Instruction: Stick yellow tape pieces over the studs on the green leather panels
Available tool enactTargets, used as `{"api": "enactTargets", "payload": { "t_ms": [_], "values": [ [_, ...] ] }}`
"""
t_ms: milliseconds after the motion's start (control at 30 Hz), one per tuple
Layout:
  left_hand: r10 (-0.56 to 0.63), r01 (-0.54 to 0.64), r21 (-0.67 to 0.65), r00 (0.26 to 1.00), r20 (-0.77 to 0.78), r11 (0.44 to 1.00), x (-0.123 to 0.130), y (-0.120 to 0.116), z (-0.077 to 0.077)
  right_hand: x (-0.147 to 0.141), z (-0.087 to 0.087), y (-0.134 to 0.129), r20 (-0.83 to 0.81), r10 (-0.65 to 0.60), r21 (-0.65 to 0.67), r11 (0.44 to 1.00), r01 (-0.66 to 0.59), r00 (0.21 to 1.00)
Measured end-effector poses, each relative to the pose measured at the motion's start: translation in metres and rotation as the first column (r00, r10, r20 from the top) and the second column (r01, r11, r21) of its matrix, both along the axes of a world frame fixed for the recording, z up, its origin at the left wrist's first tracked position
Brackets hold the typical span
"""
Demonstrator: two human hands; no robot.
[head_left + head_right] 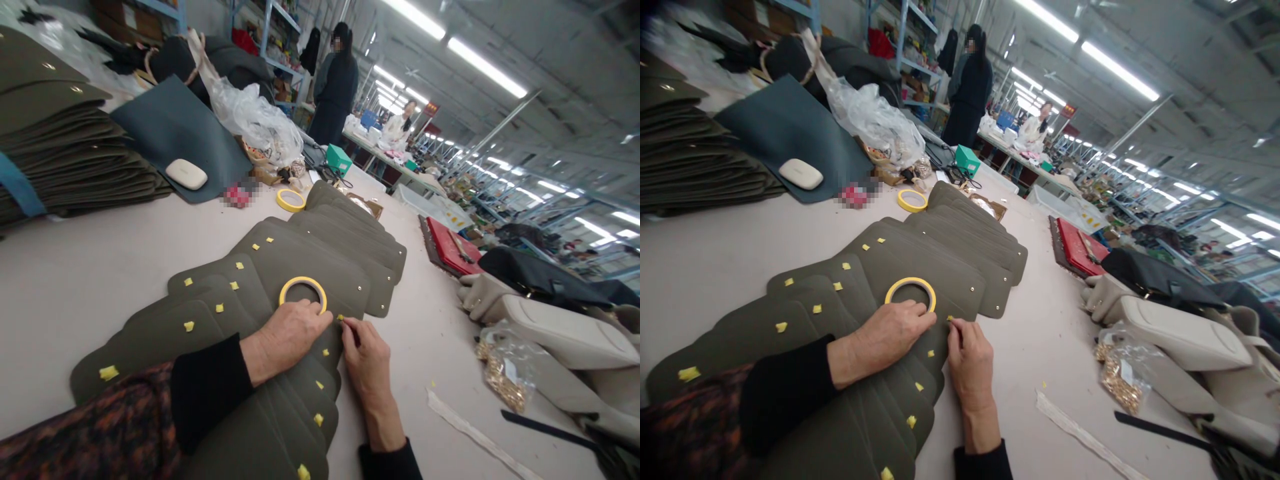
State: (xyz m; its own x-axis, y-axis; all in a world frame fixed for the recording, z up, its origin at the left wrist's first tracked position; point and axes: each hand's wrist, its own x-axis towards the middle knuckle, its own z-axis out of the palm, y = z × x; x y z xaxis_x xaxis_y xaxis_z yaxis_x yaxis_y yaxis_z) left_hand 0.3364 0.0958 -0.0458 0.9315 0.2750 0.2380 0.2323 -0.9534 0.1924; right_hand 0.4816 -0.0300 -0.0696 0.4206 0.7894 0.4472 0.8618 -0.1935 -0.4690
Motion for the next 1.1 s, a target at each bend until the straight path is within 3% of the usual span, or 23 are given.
{"api": "enactTargets", "payload": {
  "t_ms": [133, 367, 533, 633, 700, 767, 933, 1100],
  "values": [
    [-0.004, 0.004, 0.006, 1.0, 0.017, 1.0, -0.001, 0.0, -0.002, -0.002, -0.001, 0.009, 0.192, -0.023, -0.107, 0.993, 0.044, 0.981],
    [-0.001, 0.005, -0.03, 0.992, 0.129, 1.0, -0.003, 0.005, 0.006, -0.008, 0.01, 0.02, 0.145, -0.195, -0.245, 0.943, 0.226, 0.97],
    [-0.007, 0.043, -0.111, 0.951, 0.308, 0.993, -0.005, 0.013, 0.01, -0.012, 0.022, 0.009, -0.055, -0.091, -0.358, 0.931, 0.066, 0.994],
    [0.001, 0.041, -0.115, 0.939, 0.343, 0.993, -0.004, 0.016, 0.007, -0.01, 0.024, 0.004, -0.133, -0.063, -0.228, 0.973, 0.031, 0.989],
    [0.01, 0.022, -0.098, 0.949, 0.314, 0.995, -0.003, 0.018, 0.007, -0.006, 0.022, 0.004, -0.126, -0.117, -0.082, 0.991, 0.107, 0.985],
    [0.012, 0.004, -0.067, 0.972, 0.235, 0.998, -0.004, 0.019, 0.007, -0.001, 0.019, 0.005, -0.121, -0.156, -0.023, 0.988, 0.154, 0.98],
    [-0.072, 0.072, 0.016, 0.997, -0.008, 0.997, -0.007, 0.014, 0.013, 0.006, 0.01, 0.005, -0.104, -0.102, -0.042, 0.994, 0.098, 0.989],
    [-0.152, 0.155, 0.049, 0.987, -0.058, 0.987, -0.007, 0.006, 0.014, 0.007, 0.008, 0.008, -0.136, -0.12, -0.077, 0.991, 0.11, 0.983]
  ]
}}
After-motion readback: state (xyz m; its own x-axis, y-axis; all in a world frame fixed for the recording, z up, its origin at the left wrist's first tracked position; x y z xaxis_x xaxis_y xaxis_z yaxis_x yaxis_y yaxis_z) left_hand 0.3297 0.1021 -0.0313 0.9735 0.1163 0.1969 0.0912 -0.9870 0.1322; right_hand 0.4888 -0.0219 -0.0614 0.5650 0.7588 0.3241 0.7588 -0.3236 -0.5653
